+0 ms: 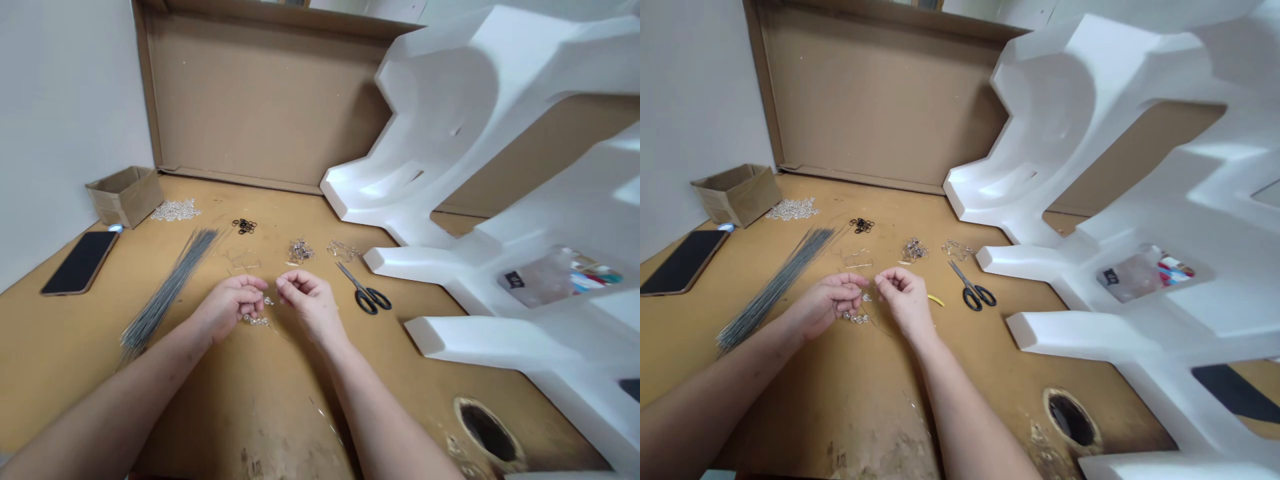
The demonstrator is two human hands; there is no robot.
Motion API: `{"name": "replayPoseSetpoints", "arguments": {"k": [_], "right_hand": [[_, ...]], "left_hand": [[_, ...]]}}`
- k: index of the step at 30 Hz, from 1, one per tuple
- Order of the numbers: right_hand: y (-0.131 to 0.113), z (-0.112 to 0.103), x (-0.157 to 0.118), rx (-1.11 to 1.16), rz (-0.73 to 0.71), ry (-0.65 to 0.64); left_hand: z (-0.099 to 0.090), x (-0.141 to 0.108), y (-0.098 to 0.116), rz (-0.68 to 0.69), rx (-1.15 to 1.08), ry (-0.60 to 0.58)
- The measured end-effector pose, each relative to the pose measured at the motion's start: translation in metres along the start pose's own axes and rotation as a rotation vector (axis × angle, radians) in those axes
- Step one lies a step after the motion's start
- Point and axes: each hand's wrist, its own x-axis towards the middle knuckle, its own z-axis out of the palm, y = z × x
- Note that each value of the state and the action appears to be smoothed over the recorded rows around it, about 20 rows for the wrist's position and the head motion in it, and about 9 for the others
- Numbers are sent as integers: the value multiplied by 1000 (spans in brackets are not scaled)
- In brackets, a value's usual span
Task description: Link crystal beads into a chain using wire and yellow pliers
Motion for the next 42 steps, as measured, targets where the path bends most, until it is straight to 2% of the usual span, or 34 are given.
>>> {"name": "replayPoseSetpoints", "arguments": {"k": [4,20,30,37,42], "right_hand": [[-1,0,0,69,43,-50],[0,0,1,108,84,-73],[1,0,2,126,78,-27],[4,2,2,136,93,-1],[8,2,4,179,70,67]], "left_hand": [[0,-1,0,-11,8,-17],[-4,2,-1,-57,28,-1],[-2,0,1,-33,-31,10],[3,-3,5,-57,-21,64],[6,-5,7,-46,4,74]]}}
